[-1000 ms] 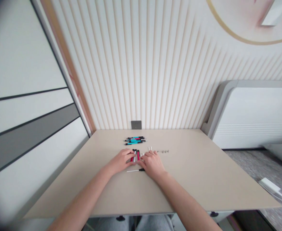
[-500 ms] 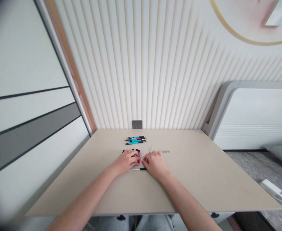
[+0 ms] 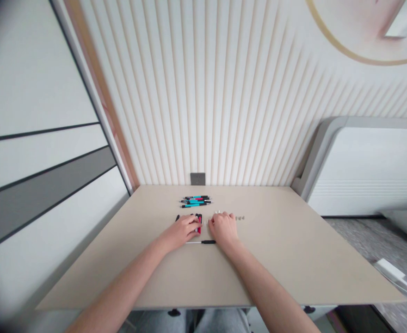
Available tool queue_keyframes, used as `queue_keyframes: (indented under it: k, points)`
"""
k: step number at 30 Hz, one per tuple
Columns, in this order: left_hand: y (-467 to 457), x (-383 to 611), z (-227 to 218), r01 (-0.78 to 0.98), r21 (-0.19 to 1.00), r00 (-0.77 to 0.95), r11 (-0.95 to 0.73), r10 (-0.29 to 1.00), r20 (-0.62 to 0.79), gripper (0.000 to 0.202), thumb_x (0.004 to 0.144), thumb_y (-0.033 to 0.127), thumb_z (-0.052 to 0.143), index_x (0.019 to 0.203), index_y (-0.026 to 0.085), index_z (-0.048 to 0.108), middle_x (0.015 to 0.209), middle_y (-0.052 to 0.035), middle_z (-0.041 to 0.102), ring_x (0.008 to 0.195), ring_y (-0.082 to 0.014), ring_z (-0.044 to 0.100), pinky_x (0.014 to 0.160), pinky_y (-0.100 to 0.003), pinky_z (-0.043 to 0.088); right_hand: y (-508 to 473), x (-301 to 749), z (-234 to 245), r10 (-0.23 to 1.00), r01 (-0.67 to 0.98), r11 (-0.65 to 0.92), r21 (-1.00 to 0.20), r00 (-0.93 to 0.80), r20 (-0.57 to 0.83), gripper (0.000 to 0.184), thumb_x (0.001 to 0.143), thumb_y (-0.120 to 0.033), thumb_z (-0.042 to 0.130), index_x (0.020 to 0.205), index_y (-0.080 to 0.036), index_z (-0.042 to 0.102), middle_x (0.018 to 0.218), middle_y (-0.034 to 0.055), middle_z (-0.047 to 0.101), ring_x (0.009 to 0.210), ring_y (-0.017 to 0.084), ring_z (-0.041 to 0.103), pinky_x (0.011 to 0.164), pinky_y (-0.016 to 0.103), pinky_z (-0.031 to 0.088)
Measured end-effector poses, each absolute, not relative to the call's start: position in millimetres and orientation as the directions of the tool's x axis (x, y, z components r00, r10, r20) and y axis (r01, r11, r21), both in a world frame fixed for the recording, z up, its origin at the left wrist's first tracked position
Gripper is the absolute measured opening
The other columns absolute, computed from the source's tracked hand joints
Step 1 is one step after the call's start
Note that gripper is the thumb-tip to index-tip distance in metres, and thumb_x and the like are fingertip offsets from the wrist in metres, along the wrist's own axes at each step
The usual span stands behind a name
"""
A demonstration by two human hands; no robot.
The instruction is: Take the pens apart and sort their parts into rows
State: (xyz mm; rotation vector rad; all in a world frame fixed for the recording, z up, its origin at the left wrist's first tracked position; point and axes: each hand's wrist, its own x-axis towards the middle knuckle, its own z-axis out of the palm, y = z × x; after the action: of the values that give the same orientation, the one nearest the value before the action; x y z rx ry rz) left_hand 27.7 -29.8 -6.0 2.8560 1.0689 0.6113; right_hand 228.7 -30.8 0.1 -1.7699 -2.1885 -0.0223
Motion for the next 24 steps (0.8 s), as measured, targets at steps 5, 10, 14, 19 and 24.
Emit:
queue_keyframes:
  k: [5, 10, 14, 19, 24]
  points:
    - [-36, 27, 6, 0.619, 0.077, 0.710, -0.782, 0.599, 0.371, 0.022, 0.090, 0.035, 0.061, 0.106, 0.020, 0.065, 0.102, -0.0060, 0.061, 0.094, -0.0203, 0.057, 0.085, -0.034, 0.042, -29, 226, 1, 0.958, 0.965, 0.203, -0.167, -0.161, 0.236, 0.031, 0.092, -0.029, 0.048, 0.074, -0.016, 0.070, 0.083, 0.0113, 0.072, 0.087, 0.023, 0.062, 0.080, 0.035, 0.029]
    - [-43, 32, 12, 0.536, -0.064, 0.812, -0.842, 0.493, 0.311, 0.028, 0.089, 0.045, 0.059, 0.093, 0.018, 0.064, 0.093, -0.0056, 0.062, 0.089, -0.0206, 0.057, 0.082, -0.034, 0.040, -29, 234, 1, 0.941, 0.946, 0.251, -0.203, -0.189, 0.282, 0.036, 0.096, -0.032, 0.044, 0.074, -0.018, 0.068, 0.085, 0.0089, 0.073, 0.088, 0.022, 0.061, 0.078, 0.033, 0.030]
    - [-46, 37, 11, 0.483, -0.108, 0.855, -0.869, 0.441, 0.274, 0.024, 0.090, 0.041, 0.060, 0.093, 0.018, 0.063, 0.086, -0.0038, 0.064, 0.086, -0.0199, 0.057, 0.083, -0.034, 0.038, -31, 247, -1, 0.922, 0.922, 0.277, -0.270, -0.175, 0.346, 0.034, 0.098, -0.031, 0.042, 0.077, -0.021, 0.067, 0.083, 0.0050, 0.072, 0.085, 0.020, 0.060, 0.076, 0.031, 0.030]
    - [-45, 38, 10, 0.458, -0.084, 0.866, -0.885, 0.422, 0.269, 0.014, 0.093, 0.032, 0.057, 0.094, 0.019, 0.063, 0.086, -0.0026, 0.066, 0.088, -0.0187, 0.059, 0.082, -0.032, 0.037, -32, 251, -4, 0.878, 0.862, 0.407, -0.302, -0.278, 0.391, 0.024, 0.096, -0.029, 0.047, 0.106, -0.025, 0.068, 0.103, 0.0055, 0.069, 0.097, 0.020, 0.057, 0.083, 0.031, 0.032]
    - [-44, 38, 8, 0.460, -0.094, 0.868, -0.883, 0.425, 0.257, 0.012, 0.092, 0.029, 0.058, 0.094, 0.019, 0.064, 0.087, -0.0026, 0.067, 0.088, -0.0185, 0.060, 0.081, -0.033, 0.039, -27, 242, -7, 0.859, 0.840, 0.480, -0.252, -0.393, 0.328, 0.024, 0.094, -0.025, 0.051, 0.111, -0.027, 0.068, 0.105, 0.0051, 0.068, 0.100, 0.021, 0.054, 0.086, 0.034, 0.030]
